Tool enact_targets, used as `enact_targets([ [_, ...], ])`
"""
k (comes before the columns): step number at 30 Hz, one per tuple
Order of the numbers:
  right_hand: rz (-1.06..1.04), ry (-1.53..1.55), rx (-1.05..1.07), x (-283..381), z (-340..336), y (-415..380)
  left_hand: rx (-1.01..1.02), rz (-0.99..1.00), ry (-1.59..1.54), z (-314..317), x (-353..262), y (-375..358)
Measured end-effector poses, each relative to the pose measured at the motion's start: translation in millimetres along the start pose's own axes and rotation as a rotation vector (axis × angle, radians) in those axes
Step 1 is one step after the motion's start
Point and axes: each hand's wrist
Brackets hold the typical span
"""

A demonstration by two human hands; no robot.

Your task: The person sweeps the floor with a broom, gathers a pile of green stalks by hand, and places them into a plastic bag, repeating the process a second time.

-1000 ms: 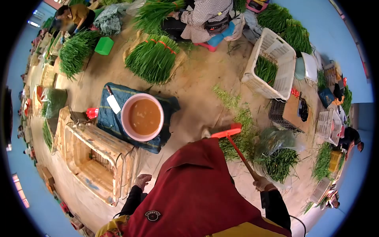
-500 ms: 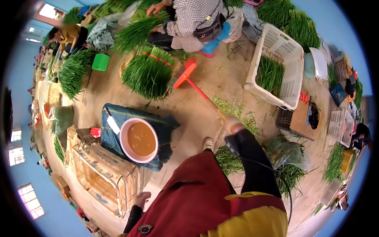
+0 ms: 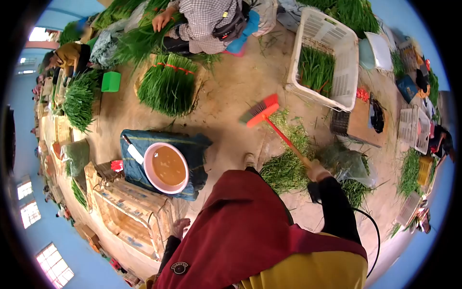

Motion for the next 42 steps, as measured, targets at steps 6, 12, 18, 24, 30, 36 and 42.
enact_targets([
  [6,0.324,0.014,0.472,-26.0,-3.1,-176.0,0.074,0.065,0.043,34.5,-59.9,29.9],
  [12,0.536,0.565,0.388,9.1,-4.2,-275.9,0.186,0.093,0.178,53.3,-92.7,60.7],
  [18,0.553,0.743,0.082,43.7,-22.6,-269.2,0.314,0.040,0.321,45.5,-113.0,110.0],
  [24,0.675,0.334,-0.215,-38.2,49.6,-107.8,0.230,0.125,0.437,50.3,-185.8,105.4],
  [30,0.818,0.293,-0.062,5.3,138.9,-124.7,0.207,0.047,0.450,6.1,-205.9,130.5],
  [36,0.862,0.334,0.186,66.5,349.1,-238.4,0.460,0.050,0.479,12.9,-223.1,164.8],
  [42,0.928,0.938,0.153,219.6,206.6,-312.9,0.597,0.194,0.658,63.8,-255.0,175.6],
])
Point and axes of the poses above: each hand's wrist, its own y-axis towards the middle knuckle, its own z-axis out of the palm, x = y × z, and after that the axes turned 13 degrees about -y, right-handed
